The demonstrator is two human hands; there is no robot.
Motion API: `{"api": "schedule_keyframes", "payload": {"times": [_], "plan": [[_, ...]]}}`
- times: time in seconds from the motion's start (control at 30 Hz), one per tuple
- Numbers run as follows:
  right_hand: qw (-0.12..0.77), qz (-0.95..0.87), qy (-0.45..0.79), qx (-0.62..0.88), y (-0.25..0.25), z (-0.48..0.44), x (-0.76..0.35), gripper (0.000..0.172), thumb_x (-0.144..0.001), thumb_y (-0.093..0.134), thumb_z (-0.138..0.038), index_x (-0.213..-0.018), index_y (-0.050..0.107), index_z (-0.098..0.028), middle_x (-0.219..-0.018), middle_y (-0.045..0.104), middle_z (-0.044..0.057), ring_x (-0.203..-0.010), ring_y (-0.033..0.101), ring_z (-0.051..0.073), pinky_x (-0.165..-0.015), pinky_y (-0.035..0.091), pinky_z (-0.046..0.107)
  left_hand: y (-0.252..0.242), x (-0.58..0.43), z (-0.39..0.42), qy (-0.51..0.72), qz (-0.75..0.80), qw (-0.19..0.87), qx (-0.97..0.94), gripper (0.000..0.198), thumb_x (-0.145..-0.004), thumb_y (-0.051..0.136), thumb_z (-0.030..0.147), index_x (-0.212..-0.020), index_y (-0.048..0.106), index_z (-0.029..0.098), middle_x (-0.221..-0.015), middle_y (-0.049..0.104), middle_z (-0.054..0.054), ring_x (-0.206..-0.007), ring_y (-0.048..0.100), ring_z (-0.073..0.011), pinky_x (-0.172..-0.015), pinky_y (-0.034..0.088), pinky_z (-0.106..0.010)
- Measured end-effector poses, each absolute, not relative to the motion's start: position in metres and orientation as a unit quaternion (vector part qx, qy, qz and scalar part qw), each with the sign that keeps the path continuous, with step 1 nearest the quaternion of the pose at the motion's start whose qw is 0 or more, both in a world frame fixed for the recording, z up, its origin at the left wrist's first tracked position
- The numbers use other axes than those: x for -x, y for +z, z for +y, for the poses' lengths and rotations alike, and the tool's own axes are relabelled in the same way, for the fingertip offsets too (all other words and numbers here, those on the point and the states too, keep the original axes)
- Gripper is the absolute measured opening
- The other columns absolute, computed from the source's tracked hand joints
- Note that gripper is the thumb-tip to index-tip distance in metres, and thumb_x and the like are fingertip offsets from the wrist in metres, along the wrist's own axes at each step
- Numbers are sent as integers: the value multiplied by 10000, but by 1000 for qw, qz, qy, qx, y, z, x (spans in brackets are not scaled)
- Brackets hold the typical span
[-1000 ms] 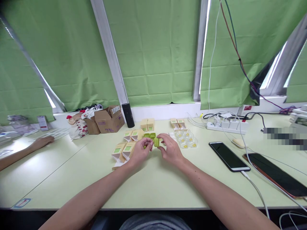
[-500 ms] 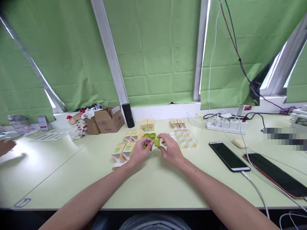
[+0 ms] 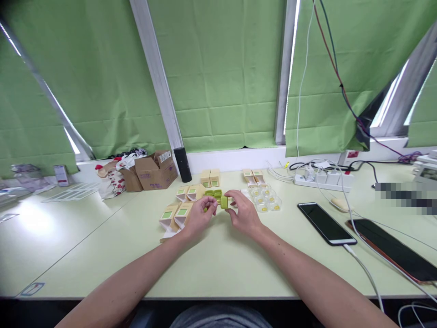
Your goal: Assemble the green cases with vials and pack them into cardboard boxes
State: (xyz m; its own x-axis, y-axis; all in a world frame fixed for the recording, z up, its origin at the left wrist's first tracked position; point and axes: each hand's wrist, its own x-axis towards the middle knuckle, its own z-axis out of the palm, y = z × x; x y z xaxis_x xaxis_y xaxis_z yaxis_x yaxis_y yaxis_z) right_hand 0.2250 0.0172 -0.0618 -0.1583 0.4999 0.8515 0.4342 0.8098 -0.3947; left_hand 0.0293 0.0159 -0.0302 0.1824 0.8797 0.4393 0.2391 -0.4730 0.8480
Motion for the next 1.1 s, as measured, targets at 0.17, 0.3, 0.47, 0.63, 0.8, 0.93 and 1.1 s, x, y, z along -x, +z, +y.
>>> {"api": "schedule_keyframes", "payload": {"times": [0.17,0.3,0.47,0.63,0.8,0.93,1.1], "plan": [[576,-755,37,312,-63,18,-226,462,-901,630,-74,-1313,607,-283,-1279,691,104,-1046,728,262,-786,728,436,-29,-28,15,500,402,326,-694,192,-929,649,370,-880,625,186,-695,607,12,-661,563,-149,-679,444,-280],[572,-757,36,314,-64,19,-226,462,-905,635,-84,-1321,606,-283,-1288,687,104,-1055,725,262,-785,726,429,-30,-28,17,502,403,338,-687,211,-932,649,387,-880,630,183,-698,612,8,-668,563,-151,-683,440,-283],[569,-757,20,320,-62,17,-226,464,-917,619,-95,-1341,589,-279,-1300,673,116,-1070,715,273,-791,721,440,-37,-26,25,536,417,322,-660,188,-955,629,370,-929,641,184,-754,635,-7,-716,607,-163,-705,455,-295],[557,-766,14,320,-58,14,-227,527,-916,601,-74,-1396,541,-283,-1330,626,132,-1148,686,296,-893,707,491,-40,-21,25,563,419,202,-683,128,-948,669,287,-1036,692,197,-1024,663,-74,-957,673,-208,-877,543,-367],[548,-776,-7,313,-53,10,-228,566,-940,570,-64,-1459,531,-288,-1313,569,147,-1205,658,313,-929,687,503,-38,-22,16,532,364,111,-756,318,-924,702,209,-1238,657,240,-1191,666,-102,-1304,537,-300,-1095,510,-494],[534,-788,-32,305,-53,9,-226,598,-959,563,-69,-1509,494,-295,-1338,595,152,-1237,662,321,-950,674,503,-37,-24,11,513,334,70,-788,478,-903,729,163,-1354,611,269,-1339,670,-100,-1367,450,-326,-1141,477,-544],[530,-800,-62,276,-54,12,-227,424,-1008,574,-127,-1405,527,-267,-1313,671,149,-1237,683,312,-946,666,489,-38,-23,13,504,323,68,-798,488,-901,725,138,-1361,627,269,-1339,689,-99,-1362,463,-335,-1142,480,-570]]}}
